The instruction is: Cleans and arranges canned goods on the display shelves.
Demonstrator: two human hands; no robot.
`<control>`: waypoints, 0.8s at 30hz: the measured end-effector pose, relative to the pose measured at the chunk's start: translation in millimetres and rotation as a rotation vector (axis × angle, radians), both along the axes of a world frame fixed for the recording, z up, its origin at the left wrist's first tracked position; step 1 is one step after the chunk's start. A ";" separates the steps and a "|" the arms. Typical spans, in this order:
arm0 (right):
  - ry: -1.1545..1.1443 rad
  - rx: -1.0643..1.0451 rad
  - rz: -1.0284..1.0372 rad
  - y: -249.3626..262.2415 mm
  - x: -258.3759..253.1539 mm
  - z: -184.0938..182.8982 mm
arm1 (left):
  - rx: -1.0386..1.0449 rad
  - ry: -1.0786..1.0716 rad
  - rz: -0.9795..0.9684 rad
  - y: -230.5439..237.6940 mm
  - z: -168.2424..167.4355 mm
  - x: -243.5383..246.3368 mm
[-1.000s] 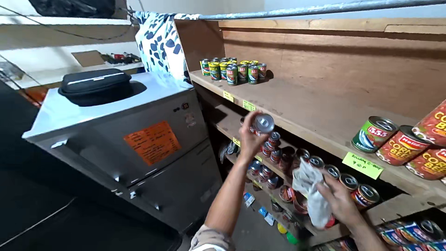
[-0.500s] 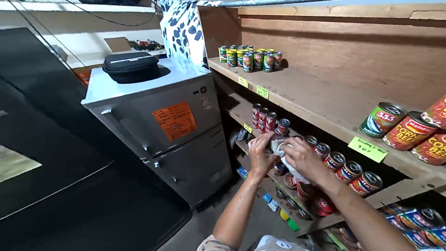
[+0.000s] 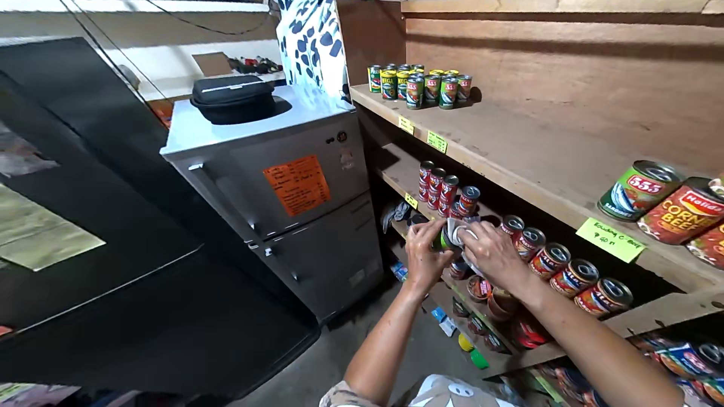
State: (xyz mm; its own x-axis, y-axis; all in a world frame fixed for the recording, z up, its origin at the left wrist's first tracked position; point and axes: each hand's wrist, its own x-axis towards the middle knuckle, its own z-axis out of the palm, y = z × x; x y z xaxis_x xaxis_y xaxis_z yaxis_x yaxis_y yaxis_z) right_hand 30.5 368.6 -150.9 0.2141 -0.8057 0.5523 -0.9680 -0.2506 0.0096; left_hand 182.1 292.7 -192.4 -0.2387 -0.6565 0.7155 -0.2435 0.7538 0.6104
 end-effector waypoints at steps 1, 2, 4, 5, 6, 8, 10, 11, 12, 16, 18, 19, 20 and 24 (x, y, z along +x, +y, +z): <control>-0.045 0.036 -0.015 3.8 4.5 -1.0 | -0.030 -0.003 0.020 -1.4 -4.4 -1.9; -0.130 0.109 -0.016 8.4 9.1 -0.3 | -0.035 -0.004 0.031 -1.5 -9.1 -3.5; -0.409 0.315 0.024 13.5 14.3 5.5 | -0.032 -0.005 0.050 -0.5 -16.0 -6.0; -0.565 0.375 0.061 12.0 14.8 6.5 | -0.036 0.000 0.060 0.7 -18.4 -8.5; -0.664 0.371 0.083 9.2 14.9 5.1 | -0.038 0.004 0.072 2.8 -20.8 -11.4; -0.627 0.233 0.036 -0.4 9.5 -0.2 | -0.011 0.017 0.051 6.5 -23.0 -15.5; -0.538 0.113 -0.098 -10.4 -9.7 0.6 | 0.158 0.053 -0.077 9.9 -20.8 -11.1; -0.576 0.079 -0.148 -13.7 -23.0 4.3 | 0.310 0.117 -0.174 9.2 -17.4 -7.1; -0.660 0.039 -0.162 -14.7 -33.2 10.1 | 0.460 0.230 -0.274 6.1 -14.4 -3.8; -0.787 0.133 0.123 -8.2 -16.8 9.1 | 0.841 0.594 -0.511 4.1 -12.7 -6.0; -0.655 0.113 0.235 -8.7 -1.4 -13.6 | 0.975 0.789 -0.550 8.2 -10.4 -10.5; -0.617 0.072 0.250 -9.2 -6.0 -20.3 | 1.038 0.888 -0.545 6.6 -9.6 -10.3; -0.604 0.050 0.232 -8.5 -17.2 -23.2 | 1.111 0.982 -0.537 3.8 -8.8 -7.0; -0.701 -0.089 0.044 -6.5 -34.9 -14.0 | 1.296 1.186 -0.372 -1.3 0.9 -0.5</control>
